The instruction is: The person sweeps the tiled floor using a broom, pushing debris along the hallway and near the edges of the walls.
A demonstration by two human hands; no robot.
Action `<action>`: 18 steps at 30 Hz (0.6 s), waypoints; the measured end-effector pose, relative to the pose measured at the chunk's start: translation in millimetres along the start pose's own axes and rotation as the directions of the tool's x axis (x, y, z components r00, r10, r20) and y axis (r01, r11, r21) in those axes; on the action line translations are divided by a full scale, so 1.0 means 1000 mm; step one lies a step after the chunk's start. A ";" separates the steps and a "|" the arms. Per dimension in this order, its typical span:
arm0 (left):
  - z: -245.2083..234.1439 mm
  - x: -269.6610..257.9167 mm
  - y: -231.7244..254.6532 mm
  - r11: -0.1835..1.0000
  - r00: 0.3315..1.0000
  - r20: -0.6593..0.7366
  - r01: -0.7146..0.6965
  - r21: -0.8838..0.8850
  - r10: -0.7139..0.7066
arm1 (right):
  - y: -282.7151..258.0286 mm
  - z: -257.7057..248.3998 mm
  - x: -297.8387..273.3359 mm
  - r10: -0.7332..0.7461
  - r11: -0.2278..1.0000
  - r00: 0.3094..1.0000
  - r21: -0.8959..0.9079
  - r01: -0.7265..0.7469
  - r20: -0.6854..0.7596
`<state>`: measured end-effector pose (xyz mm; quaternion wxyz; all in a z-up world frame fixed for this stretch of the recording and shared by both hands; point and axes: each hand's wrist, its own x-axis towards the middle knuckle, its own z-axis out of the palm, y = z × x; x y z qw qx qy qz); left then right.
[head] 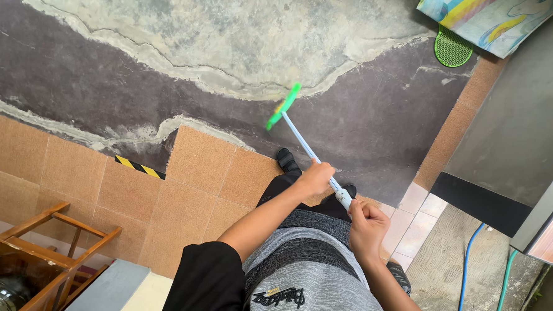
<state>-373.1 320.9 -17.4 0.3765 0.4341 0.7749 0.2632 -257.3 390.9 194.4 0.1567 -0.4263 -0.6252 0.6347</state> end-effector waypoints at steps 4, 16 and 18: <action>0.015 -0.006 0.020 0.971 0.990 -0.117 -0.103 -0.215 0.079 | -0.004 0.009 -0.005 0.024 0.999 1.000 -0.025 -0.024 -0.002; 0.011 0.018 -0.108 0.991 0.984 -0.155 0.099 0.090 -0.084 | 0.111 0.044 0.059 -0.057 0.982 0.966 0.191 0.008 0.253; 0.000 0.030 -0.108 0.989 0.983 -0.176 0.073 0.127 -0.050 | 0.104 0.035 0.077 -0.088 0.980 0.977 0.195 0.050 0.193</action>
